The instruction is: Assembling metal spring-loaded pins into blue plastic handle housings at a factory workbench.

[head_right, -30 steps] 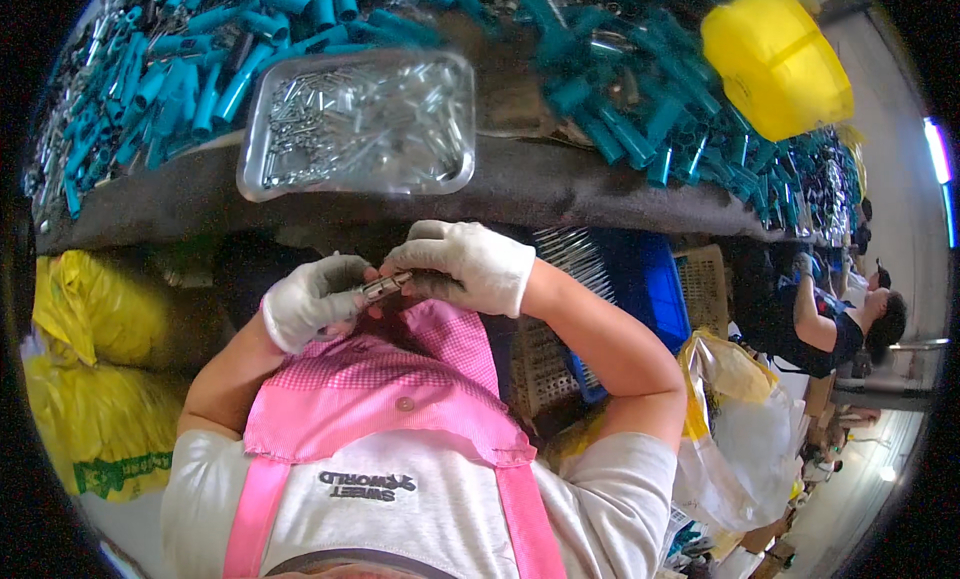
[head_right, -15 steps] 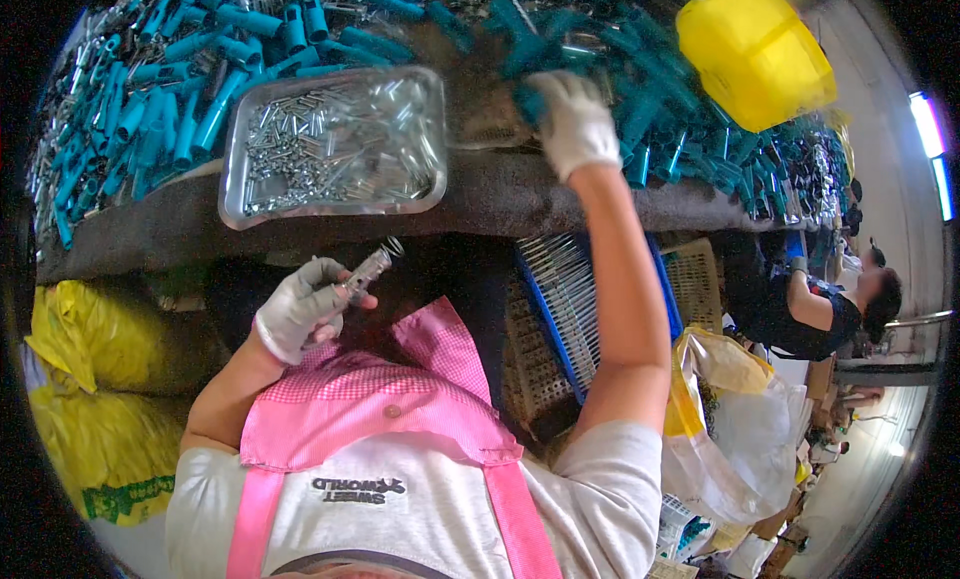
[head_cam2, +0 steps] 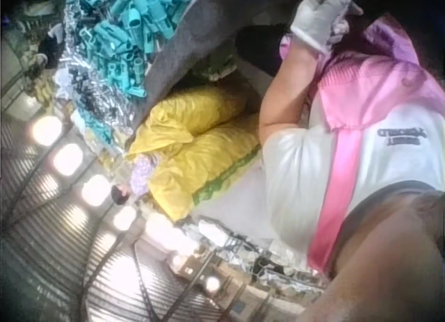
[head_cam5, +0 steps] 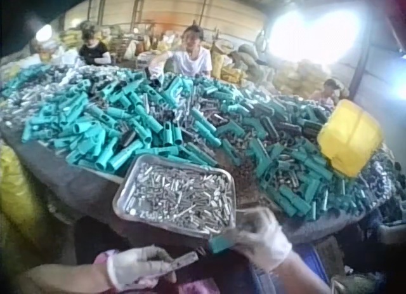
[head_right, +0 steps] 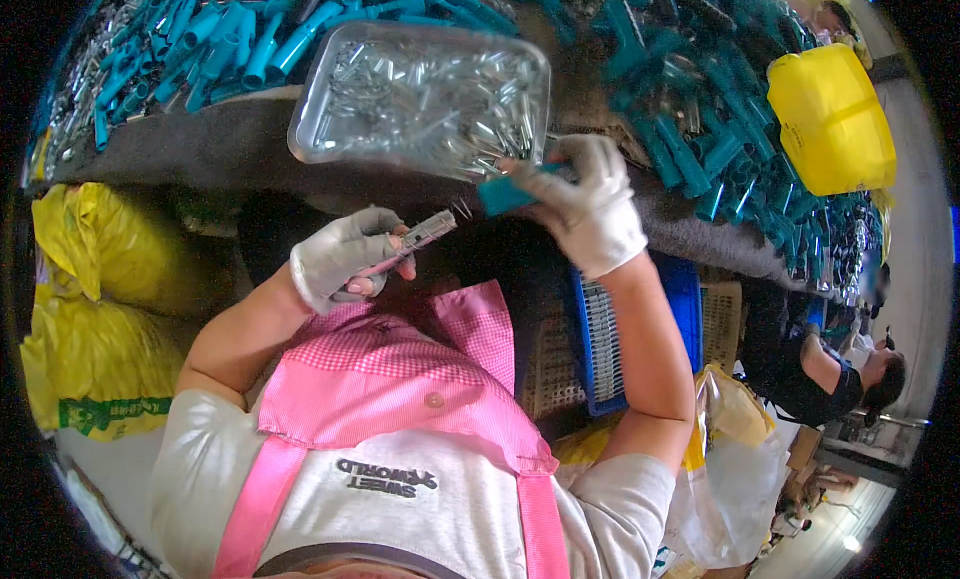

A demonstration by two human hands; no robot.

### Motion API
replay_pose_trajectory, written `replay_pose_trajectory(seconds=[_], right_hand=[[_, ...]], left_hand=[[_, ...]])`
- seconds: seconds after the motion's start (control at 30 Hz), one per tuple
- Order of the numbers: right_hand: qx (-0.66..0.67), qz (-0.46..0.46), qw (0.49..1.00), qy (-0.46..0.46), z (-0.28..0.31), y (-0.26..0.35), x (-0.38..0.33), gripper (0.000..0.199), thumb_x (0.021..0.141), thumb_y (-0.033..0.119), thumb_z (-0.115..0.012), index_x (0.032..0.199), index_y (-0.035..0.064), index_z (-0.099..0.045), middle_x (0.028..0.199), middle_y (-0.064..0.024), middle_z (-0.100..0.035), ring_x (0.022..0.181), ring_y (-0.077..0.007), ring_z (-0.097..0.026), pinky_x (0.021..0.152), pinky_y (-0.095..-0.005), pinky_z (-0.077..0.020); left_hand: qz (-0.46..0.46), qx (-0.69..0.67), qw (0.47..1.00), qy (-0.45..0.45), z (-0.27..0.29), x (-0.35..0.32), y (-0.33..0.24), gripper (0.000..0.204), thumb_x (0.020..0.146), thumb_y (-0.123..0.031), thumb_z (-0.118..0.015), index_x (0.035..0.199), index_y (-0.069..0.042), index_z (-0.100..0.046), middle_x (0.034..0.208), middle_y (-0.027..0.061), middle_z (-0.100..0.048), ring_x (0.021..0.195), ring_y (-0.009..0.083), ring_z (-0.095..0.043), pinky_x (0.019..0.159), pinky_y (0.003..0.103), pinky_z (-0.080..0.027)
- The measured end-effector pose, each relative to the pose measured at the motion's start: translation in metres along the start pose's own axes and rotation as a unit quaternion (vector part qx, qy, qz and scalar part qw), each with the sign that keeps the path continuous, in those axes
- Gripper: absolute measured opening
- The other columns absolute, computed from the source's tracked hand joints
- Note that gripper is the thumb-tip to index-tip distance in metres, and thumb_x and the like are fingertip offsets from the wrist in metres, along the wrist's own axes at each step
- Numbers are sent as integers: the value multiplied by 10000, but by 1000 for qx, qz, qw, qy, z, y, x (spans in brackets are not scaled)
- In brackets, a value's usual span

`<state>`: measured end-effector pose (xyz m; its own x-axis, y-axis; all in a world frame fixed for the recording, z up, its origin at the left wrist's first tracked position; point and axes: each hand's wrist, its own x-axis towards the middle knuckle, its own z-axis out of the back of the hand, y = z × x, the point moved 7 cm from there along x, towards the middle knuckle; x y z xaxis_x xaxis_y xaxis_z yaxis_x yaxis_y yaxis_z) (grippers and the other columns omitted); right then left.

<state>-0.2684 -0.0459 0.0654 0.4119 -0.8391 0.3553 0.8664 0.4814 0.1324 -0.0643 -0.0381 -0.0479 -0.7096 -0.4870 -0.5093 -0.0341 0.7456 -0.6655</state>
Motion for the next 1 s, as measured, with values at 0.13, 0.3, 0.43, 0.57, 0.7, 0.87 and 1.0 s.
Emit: replay_pose_trajectory(seconds=[0.13,0.3,0.43,0.57,0.7,0.87,1.0], right_hand=[[72,12,997,-32,-13,54,0,353,665,238,-764,1003,226,-663,820,-64,-541,805,-287,-543,699,-391,-457],[227,0,973,42,-11,53,-2,427,712,216,-727,1118,141,-621,1059,-131,-532,910,-307,-549,802,-391,-463],[443,-180,865,150,-40,27,-9,285,887,272,-570,983,14,-644,940,-124,-588,854,-219,-587,746,-316,-474],[463,-119,871,115,-44,45,-6,292,921,258,-512,914,1,-649,859,-103,-580,791,-205,-571,713,-300,-463],[428,-69,898,75,-37,50,-4,320,938,279,-479,903,7,-645,852,-109,-575,769,-209,-563,698,-293,-454],[505,-219,825,127,-53,42,-16,330,936,291,-485,871,5,-637,816,-97,-560,768,-199,-556,712,-295,-448],[444,-116,884,90,-48,63,-10,434,947,373,-438,844,-7,-621,822,-81,-533,712,-151,-525,641,-253,-429]], left_hand=[[-43,127,991,4,-8,-5,-7,291,871,-161,-580,1113,-37,-478,836,85,-637,520,50,-448,441,193,-351],[-47,188,981,8,-1,-19,-6,316,846,-138,-594,1131,-7,-558,860,27,-642,609,44,-497,515,190,-391],[-38,130,989,59,-1,-25,-4,313,852,-128,-597,1136,-1,-561,827,26,-616,581,27,-472,477,160,-367],[-15,66,995,77,2,-27,-6,341,902,-239,-559,1140,4,-551,718,17,-513,496,38,-421,419,169,-349],[-8,52,997,54,2,-23,-3,371,907,-325,-555,1107,-13,-578,695,5,-499,485,35,-398,408,171,-340],[29,70,997,32,2,-20,4,294,904,-268,-570,1081,-35,-602,695,8,-502,482,36,-392,393,183,-328],[34,41,998,41,1,-14,16,366,915,-299,-539,1118,4,-565,724,45,-562,437,57,-386,367,193,-315]])
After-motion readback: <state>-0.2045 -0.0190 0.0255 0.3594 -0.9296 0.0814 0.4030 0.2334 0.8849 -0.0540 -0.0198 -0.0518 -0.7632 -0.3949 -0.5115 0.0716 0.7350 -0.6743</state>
